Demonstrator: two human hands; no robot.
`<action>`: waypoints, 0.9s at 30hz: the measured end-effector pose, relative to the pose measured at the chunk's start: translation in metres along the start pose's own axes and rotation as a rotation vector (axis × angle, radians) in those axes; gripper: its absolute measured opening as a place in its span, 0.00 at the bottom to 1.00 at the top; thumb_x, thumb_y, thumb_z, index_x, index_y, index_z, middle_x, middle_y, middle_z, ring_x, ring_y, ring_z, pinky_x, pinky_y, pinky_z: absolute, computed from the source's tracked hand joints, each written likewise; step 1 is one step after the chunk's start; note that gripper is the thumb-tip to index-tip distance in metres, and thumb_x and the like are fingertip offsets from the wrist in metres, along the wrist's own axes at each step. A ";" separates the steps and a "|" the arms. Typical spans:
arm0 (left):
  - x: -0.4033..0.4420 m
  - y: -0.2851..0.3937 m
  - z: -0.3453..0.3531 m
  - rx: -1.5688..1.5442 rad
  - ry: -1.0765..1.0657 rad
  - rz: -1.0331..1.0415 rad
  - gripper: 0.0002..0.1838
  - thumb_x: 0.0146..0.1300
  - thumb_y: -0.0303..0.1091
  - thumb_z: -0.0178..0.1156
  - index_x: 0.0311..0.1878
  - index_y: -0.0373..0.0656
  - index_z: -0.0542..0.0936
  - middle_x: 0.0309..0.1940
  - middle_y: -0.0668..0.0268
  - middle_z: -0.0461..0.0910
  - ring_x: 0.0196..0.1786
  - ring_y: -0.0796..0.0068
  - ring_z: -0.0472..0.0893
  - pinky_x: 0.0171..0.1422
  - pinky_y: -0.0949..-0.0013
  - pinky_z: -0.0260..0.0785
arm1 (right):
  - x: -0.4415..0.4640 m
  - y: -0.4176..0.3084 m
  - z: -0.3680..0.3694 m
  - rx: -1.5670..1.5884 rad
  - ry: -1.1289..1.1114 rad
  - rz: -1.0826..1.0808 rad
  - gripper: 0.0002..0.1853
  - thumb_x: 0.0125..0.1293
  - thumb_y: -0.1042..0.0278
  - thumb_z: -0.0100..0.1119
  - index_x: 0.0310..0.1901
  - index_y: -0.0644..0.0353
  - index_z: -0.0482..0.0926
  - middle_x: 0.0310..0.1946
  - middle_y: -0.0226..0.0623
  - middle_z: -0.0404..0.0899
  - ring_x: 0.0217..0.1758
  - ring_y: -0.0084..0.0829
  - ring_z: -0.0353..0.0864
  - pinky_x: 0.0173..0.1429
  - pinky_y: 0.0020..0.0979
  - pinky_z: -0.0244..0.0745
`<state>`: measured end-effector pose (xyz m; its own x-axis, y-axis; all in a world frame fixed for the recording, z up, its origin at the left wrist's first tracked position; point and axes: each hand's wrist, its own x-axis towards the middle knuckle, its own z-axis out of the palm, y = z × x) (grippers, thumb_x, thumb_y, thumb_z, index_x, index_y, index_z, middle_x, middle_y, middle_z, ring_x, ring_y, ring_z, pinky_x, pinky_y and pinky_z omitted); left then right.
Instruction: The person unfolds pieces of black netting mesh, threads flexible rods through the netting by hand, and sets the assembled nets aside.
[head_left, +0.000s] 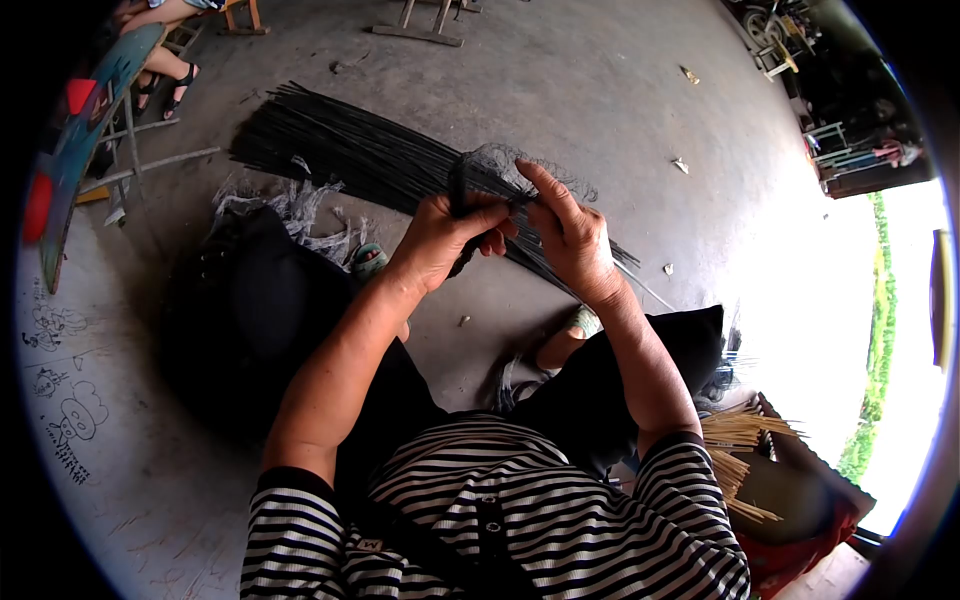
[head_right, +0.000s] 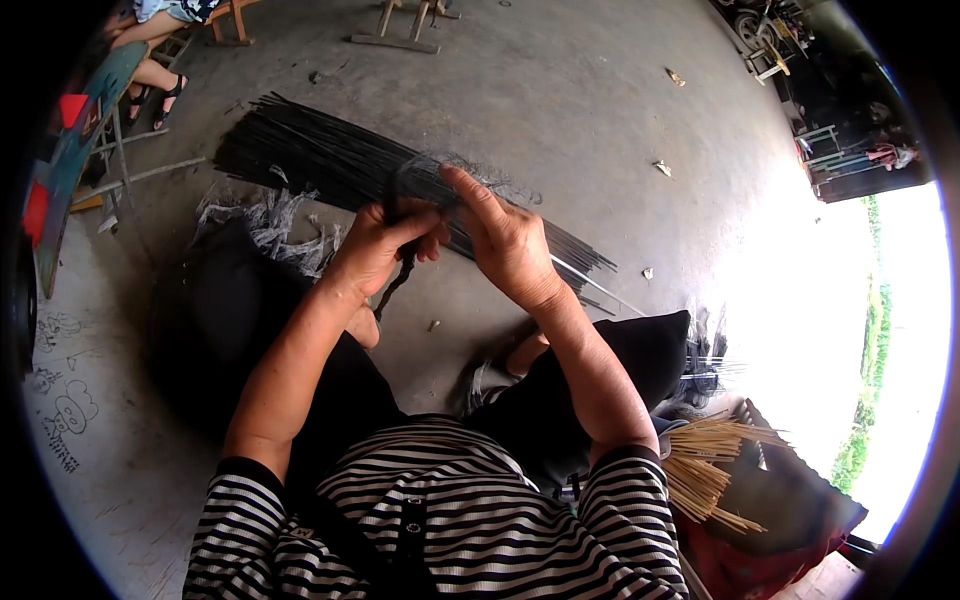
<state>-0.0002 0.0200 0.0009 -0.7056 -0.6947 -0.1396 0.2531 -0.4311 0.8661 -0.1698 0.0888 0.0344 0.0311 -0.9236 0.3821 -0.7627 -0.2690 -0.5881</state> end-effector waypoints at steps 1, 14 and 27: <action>0.001 -0.001 0.000 -0.008 0.006 0.010 0.09 0.62 0.36 0.61 0.36 0.41 0.83 0.26 0.66 0.81 0.26 0.80 0.77 0.33 0.75 0.68 | 0.000 -0.001 0.000 0.009 -0.013 0.010 0.27 0.61 0.80 0.54 0.62 0.49 0.67 0.36 0.42 0.81 0.36 0.39 0.84 0.37 0.33 0.79; 0.002 0.010 -0.009 -0.203 0.227 0.042 0.10 0.62 0.37 0.61 0.39 0.42 0.82 0.33 0.65 0.82 0.39 0.74 0.80 0.43 0.73 0.67 | 0.005 0.008 -0.011 -0.002 0.094 -0.080 0.24 0.55 0.86 0.56 0.52 0.50 0.79 0.28 0.35 0.79 0.26 0.31 0.79 0.31 0.28 0.76; 0.004 0.007 -0.010 -0.293 0.189 0.091 0.09 0.63 0.36 0.60 0.40 0.40 0.80 0.28 0.69 0.79 0.30 0.78 0.76 0.35 0.72 0.66 | -0.001 0.010 -0.001 -0.187 0.036 -0.071 0.12 0.58 0.85 0.54 0.42 0.59 0.77 0.28 0.37 0.79 0.26 0.33 0.81 0.30 0.27 0.75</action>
<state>0.0057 0.0086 0.0011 -0.5432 -0.8205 -0.1781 0.5076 -0.4898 0.7088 -0.1779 0.0871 0.0289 0.0682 -0.8930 0.4449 -0.8662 -0.2742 -0.4176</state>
